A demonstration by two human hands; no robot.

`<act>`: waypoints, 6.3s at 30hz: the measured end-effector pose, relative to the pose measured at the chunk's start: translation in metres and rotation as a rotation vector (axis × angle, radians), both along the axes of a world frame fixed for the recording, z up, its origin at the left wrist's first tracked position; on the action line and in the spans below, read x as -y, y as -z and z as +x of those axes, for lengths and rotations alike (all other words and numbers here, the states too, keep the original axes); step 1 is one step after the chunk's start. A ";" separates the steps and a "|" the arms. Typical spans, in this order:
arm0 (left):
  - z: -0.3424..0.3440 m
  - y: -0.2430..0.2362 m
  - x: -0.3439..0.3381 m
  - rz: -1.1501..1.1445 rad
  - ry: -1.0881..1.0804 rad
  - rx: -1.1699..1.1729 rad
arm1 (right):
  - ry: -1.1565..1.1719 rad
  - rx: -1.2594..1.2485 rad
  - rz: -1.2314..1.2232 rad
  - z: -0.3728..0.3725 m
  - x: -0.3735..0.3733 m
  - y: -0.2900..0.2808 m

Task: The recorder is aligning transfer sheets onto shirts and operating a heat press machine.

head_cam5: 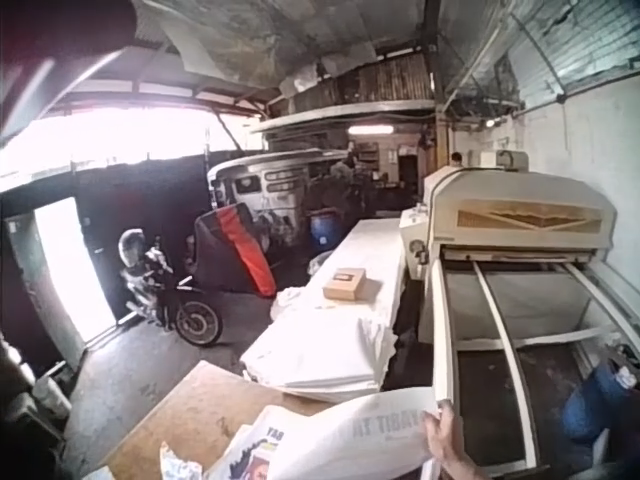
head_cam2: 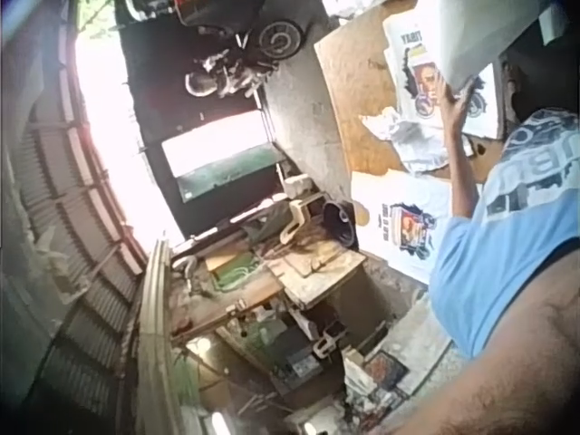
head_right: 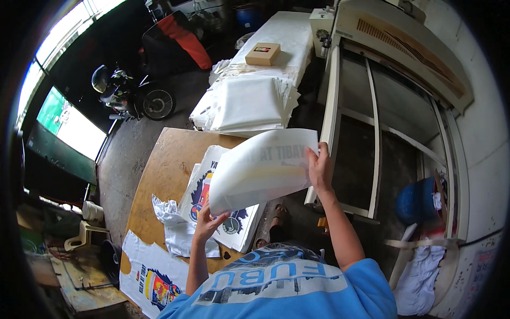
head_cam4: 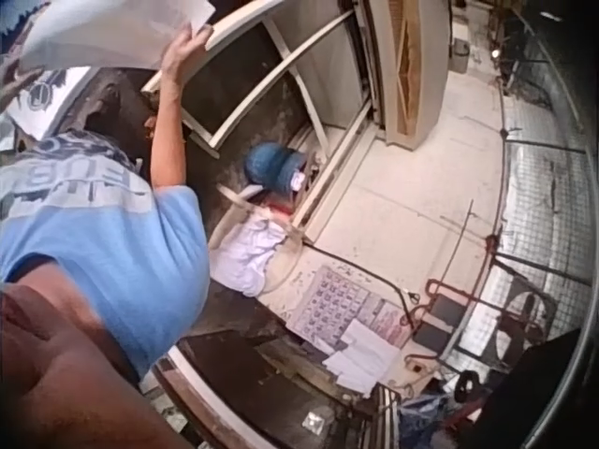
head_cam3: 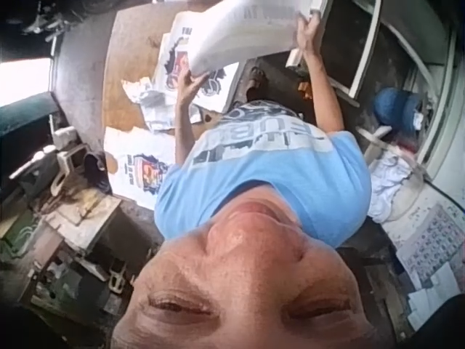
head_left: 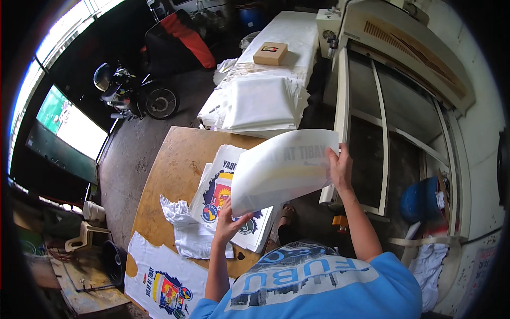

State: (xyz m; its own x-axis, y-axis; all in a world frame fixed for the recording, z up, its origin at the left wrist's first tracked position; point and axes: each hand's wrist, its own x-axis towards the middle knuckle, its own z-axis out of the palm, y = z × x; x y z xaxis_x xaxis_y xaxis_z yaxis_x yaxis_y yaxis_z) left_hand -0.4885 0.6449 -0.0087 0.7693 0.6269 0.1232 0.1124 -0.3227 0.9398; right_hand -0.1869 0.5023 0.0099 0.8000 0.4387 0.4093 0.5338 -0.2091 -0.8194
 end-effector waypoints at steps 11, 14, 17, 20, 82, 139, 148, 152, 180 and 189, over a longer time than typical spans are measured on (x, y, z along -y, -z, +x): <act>0.040 0.001 -0.030 -0.339 -0.135 0.263 | -0.128 -0.405 0.214 0.074 -0.041 0.026; 0.046 -0.006 -0.054 -0.528 0.058 0.073 | -0.098 -0.632 0.251 0.106 -0.053 0.038; 0.068 -0.002 -0.073 -0.467 0.048 0.088 | -0.156 -0.923 0.322 0.145 -0.065 0.042; 0.081 0.024 -0.103 -0.504 -0.190 0.154 | -0.393 -1.076 0.429 0.142 -0.090 0.026; 0.102 0.198 -0.091 0.423 -0.281 -0.751 | -0.648 0.670 -0.914 0.101 -0.368 0.207; -0.011 0.225 -0.278 -0.300 -0.700 -1.053 | -0.015 0.434 -0.875 0.278 -0.439 0.242; -0.017 0.226 -0.277 -0.285 -0.717 -1.090 | -0.053 0.500 -0.716 0.228 -0.447 0.206; -0.012 0.228 -0.276 -0.299 -0.715 -1.080 | -0.216 0.617 -0.876 0.191 -0.422 0.233; 0.025 0.189 -0.189 0.234 -0.975 -0.883 | -0.301 -0.108 -0.895 0.061 -0.199 0.217; -0.128 0.187 0.023 0.254 -1.174 -0.986 | -0.290 0.034 -1.053 0.068 -0.202 0.209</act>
State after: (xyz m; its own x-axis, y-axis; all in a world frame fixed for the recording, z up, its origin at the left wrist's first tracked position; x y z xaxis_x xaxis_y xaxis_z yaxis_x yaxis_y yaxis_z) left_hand -0.6168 0.6218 -0.1958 -0.2839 0.9560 0.0743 0.9258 0.2532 0.2807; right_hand -0.1191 0.7043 -0.1995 0.6053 0.7517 -0.2618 0.6946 -0.6594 -0.2874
